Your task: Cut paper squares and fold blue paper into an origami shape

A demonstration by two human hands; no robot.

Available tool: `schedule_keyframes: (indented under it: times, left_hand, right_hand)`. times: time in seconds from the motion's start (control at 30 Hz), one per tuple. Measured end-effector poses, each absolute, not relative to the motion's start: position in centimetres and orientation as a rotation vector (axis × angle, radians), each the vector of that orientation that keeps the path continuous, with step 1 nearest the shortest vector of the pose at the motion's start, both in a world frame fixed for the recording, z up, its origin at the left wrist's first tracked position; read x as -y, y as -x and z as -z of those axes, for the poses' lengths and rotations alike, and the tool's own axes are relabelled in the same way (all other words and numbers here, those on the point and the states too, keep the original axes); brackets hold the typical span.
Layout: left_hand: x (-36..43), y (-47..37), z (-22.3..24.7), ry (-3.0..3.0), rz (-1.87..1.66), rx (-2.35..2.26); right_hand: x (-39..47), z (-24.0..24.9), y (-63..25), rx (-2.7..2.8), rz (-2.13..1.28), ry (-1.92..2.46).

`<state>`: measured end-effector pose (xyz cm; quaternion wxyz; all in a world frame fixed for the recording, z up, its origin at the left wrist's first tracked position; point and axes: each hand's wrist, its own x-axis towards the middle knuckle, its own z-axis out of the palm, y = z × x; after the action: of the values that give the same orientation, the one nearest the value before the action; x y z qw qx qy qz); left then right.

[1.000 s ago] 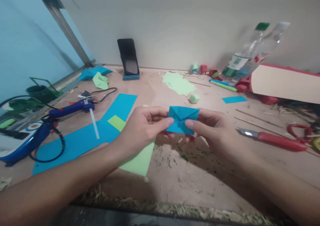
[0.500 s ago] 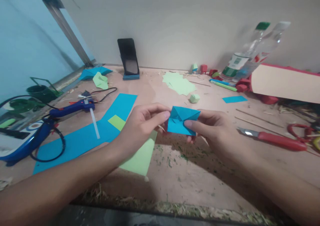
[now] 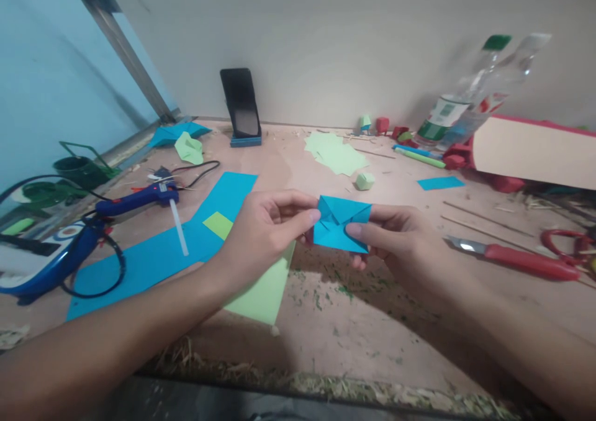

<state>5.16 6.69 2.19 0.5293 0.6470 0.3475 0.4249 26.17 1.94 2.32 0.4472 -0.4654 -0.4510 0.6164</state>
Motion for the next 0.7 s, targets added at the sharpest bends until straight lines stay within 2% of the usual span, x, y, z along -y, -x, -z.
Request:
schedule_keyframes:
  times: [0.7]
  left_hand:
    - [-6.56, -5.2, -2.14, -1.511, -0.942, -0.832]
  right_hand:
    - [-1.88, -2.14, -26.38, 1.139, -1.531, 1.183]
